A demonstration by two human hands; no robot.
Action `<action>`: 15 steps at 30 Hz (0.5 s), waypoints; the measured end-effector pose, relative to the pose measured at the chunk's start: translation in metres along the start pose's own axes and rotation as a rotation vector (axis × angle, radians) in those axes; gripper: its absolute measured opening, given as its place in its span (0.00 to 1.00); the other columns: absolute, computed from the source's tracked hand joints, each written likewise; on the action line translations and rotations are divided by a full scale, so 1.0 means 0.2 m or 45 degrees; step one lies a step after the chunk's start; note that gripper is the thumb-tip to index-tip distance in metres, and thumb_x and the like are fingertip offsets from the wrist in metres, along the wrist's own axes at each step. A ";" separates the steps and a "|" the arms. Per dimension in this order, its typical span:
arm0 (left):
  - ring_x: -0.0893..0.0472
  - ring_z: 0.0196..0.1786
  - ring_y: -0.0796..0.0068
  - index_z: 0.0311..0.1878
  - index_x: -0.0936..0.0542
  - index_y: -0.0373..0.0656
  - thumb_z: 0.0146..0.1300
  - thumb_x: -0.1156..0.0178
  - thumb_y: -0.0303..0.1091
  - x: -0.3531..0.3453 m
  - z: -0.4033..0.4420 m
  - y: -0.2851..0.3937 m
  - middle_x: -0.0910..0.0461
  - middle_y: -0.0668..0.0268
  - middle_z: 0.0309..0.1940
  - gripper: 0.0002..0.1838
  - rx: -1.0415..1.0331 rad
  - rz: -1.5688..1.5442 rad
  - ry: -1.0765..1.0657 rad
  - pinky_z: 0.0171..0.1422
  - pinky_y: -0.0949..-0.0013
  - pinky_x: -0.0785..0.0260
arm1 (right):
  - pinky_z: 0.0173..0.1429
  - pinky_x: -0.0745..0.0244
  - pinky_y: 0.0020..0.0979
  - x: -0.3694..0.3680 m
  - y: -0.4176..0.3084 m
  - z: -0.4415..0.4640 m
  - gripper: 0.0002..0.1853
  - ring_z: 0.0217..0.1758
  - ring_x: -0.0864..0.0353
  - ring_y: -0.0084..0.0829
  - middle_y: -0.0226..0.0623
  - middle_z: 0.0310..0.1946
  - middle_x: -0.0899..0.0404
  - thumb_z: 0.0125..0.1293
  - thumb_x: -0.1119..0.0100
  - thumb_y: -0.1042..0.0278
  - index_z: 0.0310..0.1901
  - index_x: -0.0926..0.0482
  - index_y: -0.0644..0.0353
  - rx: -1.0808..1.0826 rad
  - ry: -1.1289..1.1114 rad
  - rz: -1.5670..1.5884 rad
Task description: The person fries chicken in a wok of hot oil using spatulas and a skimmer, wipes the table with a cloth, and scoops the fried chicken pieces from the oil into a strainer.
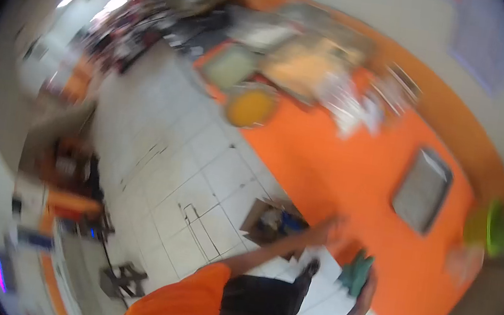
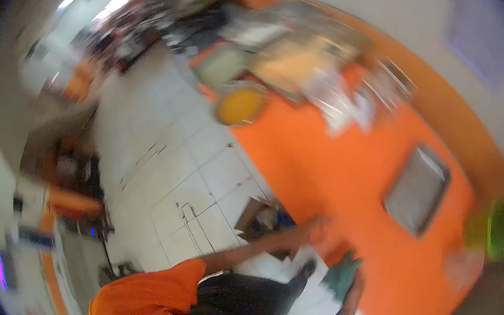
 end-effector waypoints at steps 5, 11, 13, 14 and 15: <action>0.33 0.49 0.67 0.50 0.34 0.42 0.52 0.45 0.34 0.82 -0.98 0.40 0.33 0.61 0.45 0.21 0.440 -0.124 0.107 0.50 0.67 0.39 | 0.44 0.35 0.26 -0.95 0.62 -0.09 0.17 0.41 0.30 0.27 0.35 0.38 0.27 0.55 0.55 0.65 0.45 0.32 0.65 -0.282 -0.830 -0.144; 0.28 0.44 0.72 0.46 0.30 0.45 0.47 0.45 0.20 1.95 -1.87 0.56 0.28 0.63 0.41 0.20 0.681 -0.175 0.840 0.47 0.71 0.36 | 0.50 0.38 0.27 -2.29 1.11 -0.25 0.21 0.46 0.33 0.24 0.33 0.43 0.30 0.50 0.47 0.71 0.48 0.34 0.66 -0.387 -1.557 -0.653; 0.27 0.40 0.72 0.44 0.30 0.42 0.46 0.46 0.17 2.27 -2.04 0.72 0.26 0.62 0.37 0.19 0.826 0.006 1.013 0.48 0.71 0.35 | 0.51 0.38 0.27 -2.72 1.20 -0.25 0.20 0.46 0.33 0.24 0.34 0.43 0.30 0.51 0.48 0.71 0.47 0.34 0.66 -0.236 -1.764 -0.832; 0.27 0.41 0.73 0.45 0.30 0.42 0.46 0.46 0.17 2.40 -2.16 0.71 0.27 0.63 0.39 0.20 0.772 0.062 1.115 0.46 0.71 0.35 | 0.51 0.38 0.27 -2.91 1.26 -0.30 0.19 0.47 0.33 0.24 0.34 0.43 0.30 0.52 0.49 0.71 0.47 0.34 0.66 -0.190 -1.853 -0.900; 0.27 0.41 0.73 0.45 0.31 0.42 0.46 0.46 0.17 2.51 -2.27 0.68 0.28 0.64 0.41 0.20 0.718 0.121 1.204 0.45 0.72 0.35 | 0.50 0.38 0.26 -3.12 1.24 -0.38 0.18 0.45 0.32 0.24 0.33 0.42 0.30 0.51 0.49 0.74 0.46 0.33 0.65 -0.324 -1.873 -0.929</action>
Point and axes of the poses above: each hand's wrist, its own z-axis towards the middle knuckle, its own x-axis out of the back of the hand, y = z × x, the point moved 1 cm from there along z, towards the middle knuckle
